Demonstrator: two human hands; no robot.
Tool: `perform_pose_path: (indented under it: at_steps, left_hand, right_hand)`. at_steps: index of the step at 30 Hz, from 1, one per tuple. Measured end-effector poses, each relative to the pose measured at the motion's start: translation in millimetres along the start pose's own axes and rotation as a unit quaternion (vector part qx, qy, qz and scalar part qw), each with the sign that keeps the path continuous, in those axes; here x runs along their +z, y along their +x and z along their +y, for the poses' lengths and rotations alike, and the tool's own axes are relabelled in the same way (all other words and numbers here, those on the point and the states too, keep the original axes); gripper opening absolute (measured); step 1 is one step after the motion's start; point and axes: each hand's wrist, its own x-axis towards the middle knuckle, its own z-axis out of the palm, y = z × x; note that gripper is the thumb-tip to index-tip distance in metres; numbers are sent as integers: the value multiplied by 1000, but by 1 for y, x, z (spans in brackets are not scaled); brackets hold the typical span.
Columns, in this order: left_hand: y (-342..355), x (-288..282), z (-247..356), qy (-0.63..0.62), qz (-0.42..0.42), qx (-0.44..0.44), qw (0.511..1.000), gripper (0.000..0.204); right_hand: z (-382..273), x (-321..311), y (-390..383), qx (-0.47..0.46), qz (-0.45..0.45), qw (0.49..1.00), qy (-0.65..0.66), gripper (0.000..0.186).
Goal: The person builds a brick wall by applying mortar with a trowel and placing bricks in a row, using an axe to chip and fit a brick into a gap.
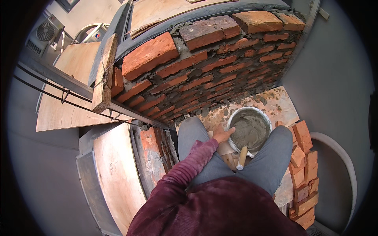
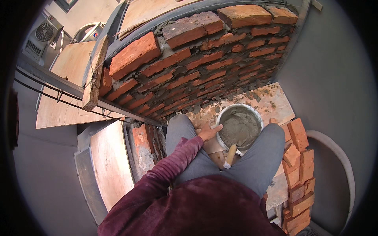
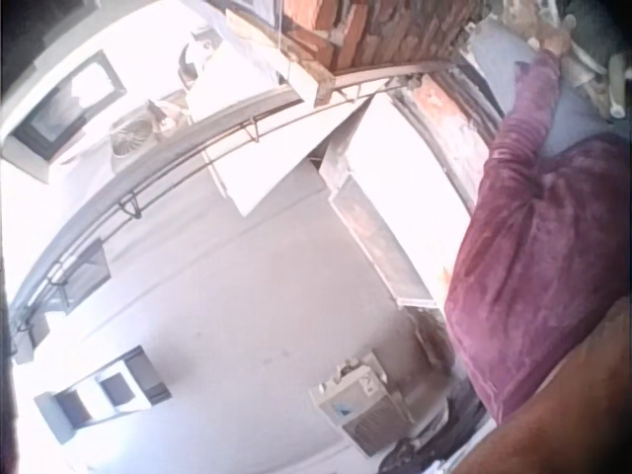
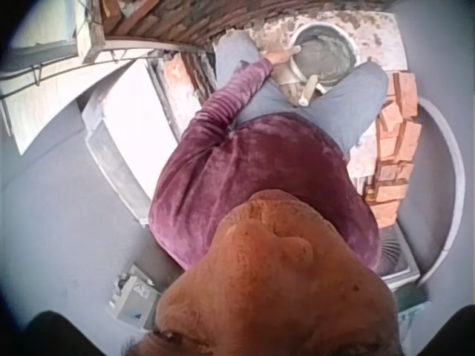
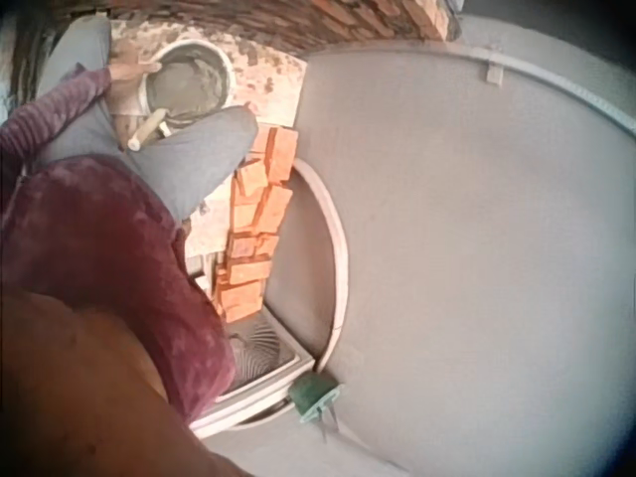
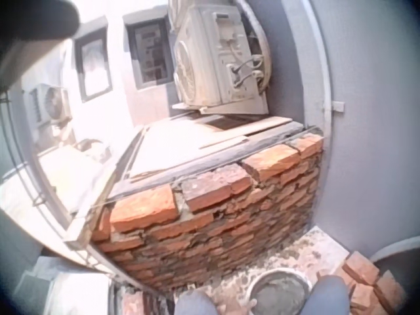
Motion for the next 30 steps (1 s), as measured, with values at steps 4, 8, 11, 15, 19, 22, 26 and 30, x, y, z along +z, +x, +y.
perform_pose_path:
  at_steps: [4,8,11,15,19,22,26,30]
  left_hand:
    - [43,40,-33,-89,-36,-126,987,93]
    - [43,62,-39,-255,-58,-211,942,82]
    - [66,49,-37,-319,1,-212,924,71]
    - [60,54,-17,-441,64,-294,846,78]
    - [-20,46,79,-450,98,-254,851,78]
    - [-84,9,140,-462,65,-179,866,71]
    - [-155,-64,173,-247,19,-73,966,54]
    - [-234,-112,182,228,-73,21,971,56]
  right_hand:
    - [-11,-61,63,-40,80,988,128,19]
    - [-249,-227,-10,-318,116,917,212,24]
    - [-357,-214,-59,-428,-133,891,74,31]
    - [-379,-98,-53,-260,-287,918,-87,75]
    - [-368,-78,-55,-167,-291,942,14,91]
    - [-363,-82,-57,-118,-281,952,-18,77]
    - [-404,-176,-39,-307,-363,819,-322,53]
    - [-380,-182,15,-339,-297,791,-414,51]
